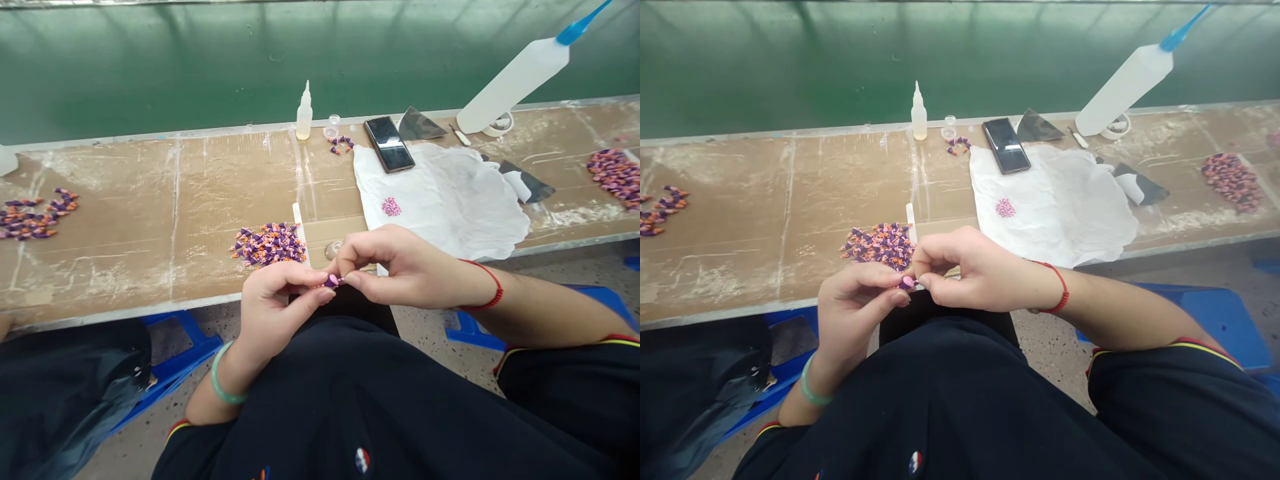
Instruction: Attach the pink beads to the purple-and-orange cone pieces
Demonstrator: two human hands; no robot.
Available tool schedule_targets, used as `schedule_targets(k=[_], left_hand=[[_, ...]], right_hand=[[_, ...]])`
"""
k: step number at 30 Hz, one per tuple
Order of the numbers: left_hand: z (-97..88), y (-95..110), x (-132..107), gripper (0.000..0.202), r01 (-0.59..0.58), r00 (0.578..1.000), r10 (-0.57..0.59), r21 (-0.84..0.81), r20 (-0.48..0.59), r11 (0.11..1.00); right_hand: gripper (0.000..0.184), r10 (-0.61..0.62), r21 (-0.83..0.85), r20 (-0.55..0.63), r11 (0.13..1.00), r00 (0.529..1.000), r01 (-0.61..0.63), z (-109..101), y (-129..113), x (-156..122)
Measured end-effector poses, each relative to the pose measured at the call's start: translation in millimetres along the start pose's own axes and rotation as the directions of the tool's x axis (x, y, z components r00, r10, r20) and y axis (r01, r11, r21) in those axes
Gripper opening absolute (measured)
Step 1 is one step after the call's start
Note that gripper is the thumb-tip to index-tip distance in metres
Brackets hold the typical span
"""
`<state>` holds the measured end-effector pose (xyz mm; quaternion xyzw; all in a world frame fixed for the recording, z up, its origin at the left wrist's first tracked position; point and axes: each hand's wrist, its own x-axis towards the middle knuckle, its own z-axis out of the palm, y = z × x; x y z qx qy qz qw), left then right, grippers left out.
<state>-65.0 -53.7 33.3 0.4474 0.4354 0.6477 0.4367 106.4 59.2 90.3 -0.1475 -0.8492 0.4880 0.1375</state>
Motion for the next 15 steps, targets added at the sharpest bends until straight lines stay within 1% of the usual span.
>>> schedule_targets(k=[5, 15], left_hand=[[0.2, 1.7, -0.7, 0.016, 0.018, 1.0, -0.018, 0.014, -0.004, 1.0], [0.2, 2.2, 0.4, 0.012, -0.02, 1.0, 0.02, 0.067, -0.002, 0.998]], right_hand=[[0.012, -0.01, -0.026, -0.009, 1.0, 1.0, 0.009, 1.0, -0.5, -0.7], [0.012, 0.015, -0.045, -0.007, 0.999, 1.0, -0.016, 1.1, -1.5, -1.3]])
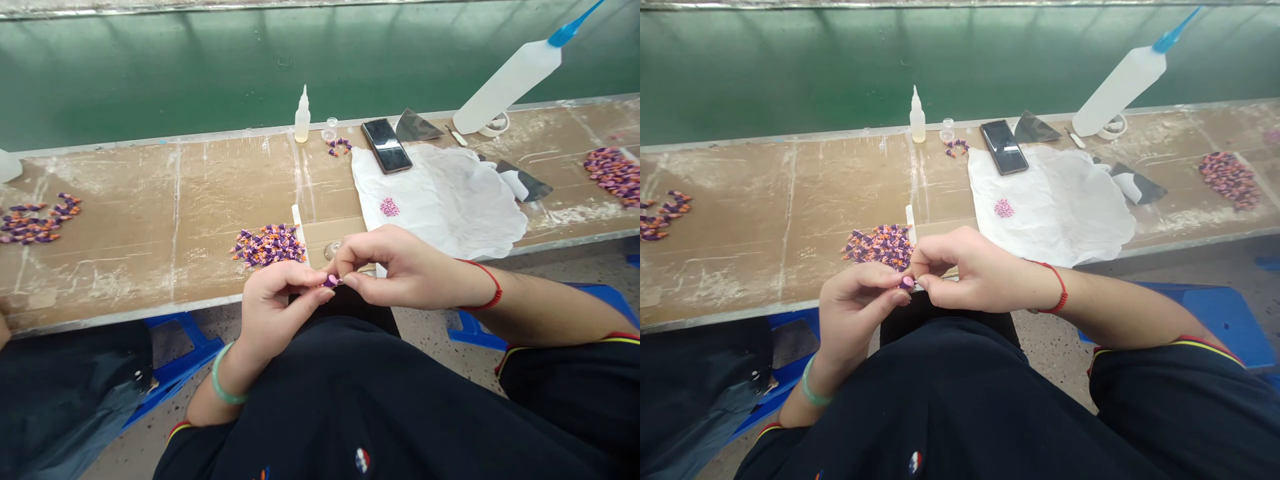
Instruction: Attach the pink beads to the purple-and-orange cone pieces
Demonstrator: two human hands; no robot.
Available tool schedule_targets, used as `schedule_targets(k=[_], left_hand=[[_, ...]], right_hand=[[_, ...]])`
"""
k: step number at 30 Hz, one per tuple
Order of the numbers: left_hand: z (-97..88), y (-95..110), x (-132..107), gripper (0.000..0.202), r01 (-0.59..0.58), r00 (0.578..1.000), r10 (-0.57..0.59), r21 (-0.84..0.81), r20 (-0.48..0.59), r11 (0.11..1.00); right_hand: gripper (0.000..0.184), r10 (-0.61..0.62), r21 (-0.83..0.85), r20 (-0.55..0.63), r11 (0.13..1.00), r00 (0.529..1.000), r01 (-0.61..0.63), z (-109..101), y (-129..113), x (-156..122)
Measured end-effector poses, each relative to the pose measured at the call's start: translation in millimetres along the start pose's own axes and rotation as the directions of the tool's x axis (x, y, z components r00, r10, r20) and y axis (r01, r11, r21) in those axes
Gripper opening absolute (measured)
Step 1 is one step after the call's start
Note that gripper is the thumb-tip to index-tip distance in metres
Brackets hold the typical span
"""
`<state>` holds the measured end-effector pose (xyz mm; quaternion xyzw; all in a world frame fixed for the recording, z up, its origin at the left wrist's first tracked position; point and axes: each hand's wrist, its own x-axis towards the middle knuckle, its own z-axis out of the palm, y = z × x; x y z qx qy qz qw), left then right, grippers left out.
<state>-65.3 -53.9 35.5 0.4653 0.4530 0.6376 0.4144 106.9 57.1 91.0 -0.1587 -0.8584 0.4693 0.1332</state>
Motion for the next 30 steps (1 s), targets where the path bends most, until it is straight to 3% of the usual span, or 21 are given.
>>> schedule_targets(k=[18, 30], left_hand=[[3.1, -3.2, -1.9, 0.012, -0.028, 1.0, 0.028, 0.028, -0.007, 0.999], [3.7, -0.4, -0.5, 0.008, 0.066, 0.997, -0.065, 0.008, -0.04, 0.998]], right_hand=[[0.011, -0.042, -0.059, -0.02, 0.997, 0.999, 0.041, 2.3, -2.9, -0.7], [0.01, -0.019, -0.067, 0.025, 0.998, 0.999, 0.021, -1.1, -6.5, 3.3]])
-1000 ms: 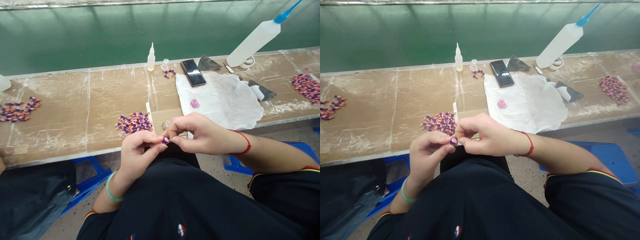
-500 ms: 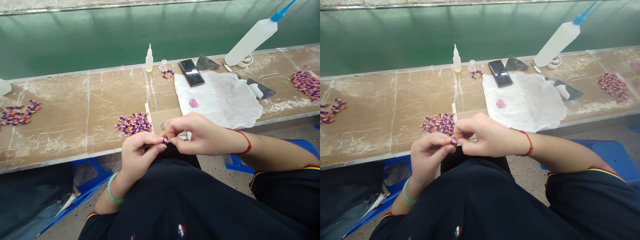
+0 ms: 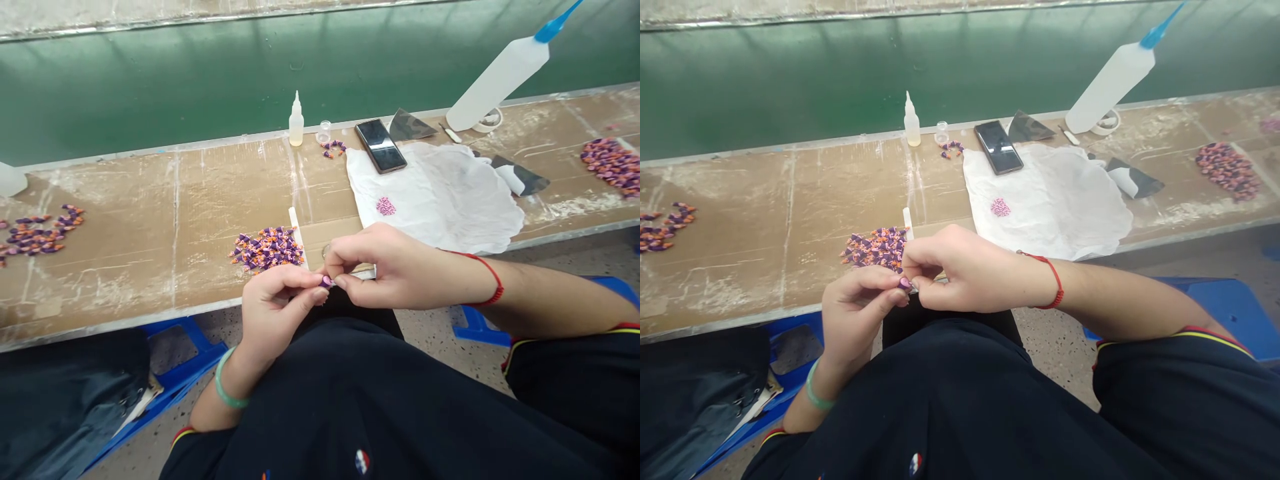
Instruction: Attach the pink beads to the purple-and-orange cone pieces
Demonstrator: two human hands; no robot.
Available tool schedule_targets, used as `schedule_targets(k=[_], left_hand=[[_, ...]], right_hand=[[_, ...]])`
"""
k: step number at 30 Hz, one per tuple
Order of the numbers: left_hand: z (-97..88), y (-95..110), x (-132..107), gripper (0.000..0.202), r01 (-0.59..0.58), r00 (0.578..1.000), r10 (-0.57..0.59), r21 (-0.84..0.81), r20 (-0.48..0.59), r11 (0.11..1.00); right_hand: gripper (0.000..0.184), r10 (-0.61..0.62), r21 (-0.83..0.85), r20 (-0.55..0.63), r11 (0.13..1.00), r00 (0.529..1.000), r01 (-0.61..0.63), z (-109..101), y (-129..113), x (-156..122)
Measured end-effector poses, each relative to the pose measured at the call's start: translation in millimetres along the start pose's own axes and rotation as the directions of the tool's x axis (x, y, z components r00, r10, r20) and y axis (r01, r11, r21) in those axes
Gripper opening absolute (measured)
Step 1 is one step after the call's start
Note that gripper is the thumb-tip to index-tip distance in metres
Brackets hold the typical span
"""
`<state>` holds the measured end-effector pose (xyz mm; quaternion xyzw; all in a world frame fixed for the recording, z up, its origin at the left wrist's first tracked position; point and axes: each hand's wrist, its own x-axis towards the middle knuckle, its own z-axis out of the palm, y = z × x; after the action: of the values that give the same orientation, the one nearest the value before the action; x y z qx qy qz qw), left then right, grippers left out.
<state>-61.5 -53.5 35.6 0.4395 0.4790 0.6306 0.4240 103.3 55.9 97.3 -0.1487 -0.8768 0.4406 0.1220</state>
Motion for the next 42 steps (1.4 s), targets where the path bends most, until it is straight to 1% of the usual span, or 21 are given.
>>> schedule_targets(k=[6, 11, 14, 17, 21, 23, 24, 26, 27, 29, 31, 33, 34, 35, 38, 42], left_hand=[[1.2, -1, -1, 0.005, -0.024, 1.0, 0.024, -0.034, -0.006, 0.999], [4.9, -4, -1, 0.007, -0.04, 0.999, 0.037, -0.078, -0.036, 0.996], [6.6, -5, -1, 0.008, -0.034, 0.998, 0.029, -0.1, -0.049, 0.994], [7.4, -6, 0, 0.009, -0.003, 0.998, -0.004, -0.11, -0.058, 0.994], [6.4, -5, 2, 0.016, 0.077, 0.995, -0.089, -0.199, -0.054, 0.977], [5.1, -3, 5, 0.024, 0.168, 0.984, -0.176, -0.285, -0.004, 0.944], [4.5, -1, 6, 0.028, 0.224, 0.974, -0.226, -0.332, 0.033, 0.917], [3.8, 2, 8, 0.034, 0.329, 0.944, -0.311, -0.411, 0.112, 0.85], [3.8, 4, 8, 0.036, 0.366, 0.93, -0.338, -0.436, 0.144, 0.822], [4.6, 7, 9, 0.038, 0.402, 0.916, -0.36, -0.46, 0.18, 0.792], [6.2, 8, 8, 0.038, 0.39, 0.921, -0.344, -0.472, 0.185, 0.791], [7.8, 9, 8, 0.036, 0.356, 0.935, -0.313, -0.473, 0.169, 0.806], [8.5, 9, 8, 0.035, 0.34, 0.94, -0.299, -0.471, 0.161, 0.814], [9.0, 9, 7, 0.034, 0.329, 0.944, -0.289, -0.469, 0.157, 0.82], [9.9, 8, 7, 0.032, 0.313, 0.95, -0.27, -0.467, 0.16, 0.827], [11.8, 8, 8, 0.035, 0.296, 0.955, -0.259, -0.449, 0.144, 0.843]], right_hand=[[0.009, -0.007, -0.062, 0.015, 0.998, 1.0, 0.008, 0, -2, 1], [0.009, -0.024, -0.108, -0.005, 0.994, 1.0, 0.024, 2, -3, 2], [0.011, -0.032, -0.117, -0.021, 0.993, 0.999, 0.029, 4, 0, 2], [0.011, -0.037, -0.12, -0.037, 0.992, 0.999, 0.032, 6, 2, 2], [0.01, -0.01, -0.096, -0.027, 0.995, 1.0, 0.008, 0, 0, 0], [0.006, 0.014, -0.04, -0.015, 0.999, 1.0, -0.014, -5, -4, -3], [0.008, 0.022, -0.018, -0.029, 1.0, 0.999, -0.023, -7, -6, -4], [0.013, 0.016, -0.027, -0.115, 0.999, 0.993, -0.019, -10, -9, -6], [0.015, -0.012, -0.063, -0.174, 0.998, 0.985, 0.001, -9, -10, -8], [0.016, -0.113, -0.173, -0.277, 0.983, 0.954, 0.067, -6, -12, -9], [0.016, -0.266, -0.303, -0.354, 0.94, 0.897, 0.159, -2, -14, -10], [0.015, -0.394, -0.423, -0.381, 0.879, 0.836, 0.221, 2, -15, -10], [0.016, -0.434, -0.469, -0.374, 0.851, 0.82, 0.236, 4, -15, -10], [0.017, -0.458, -0.503, -0.359, 0.829, 0.813, 0.245, 5, -16, -11], [0.02, -0.464, -0.555, -0.324, 0.799, 0.825, 0.231, 6, -16, -11], [0.02, -0.47, -0.556, -0.381, 0.805, 0.797, 0.208, 7, -15, -13]])
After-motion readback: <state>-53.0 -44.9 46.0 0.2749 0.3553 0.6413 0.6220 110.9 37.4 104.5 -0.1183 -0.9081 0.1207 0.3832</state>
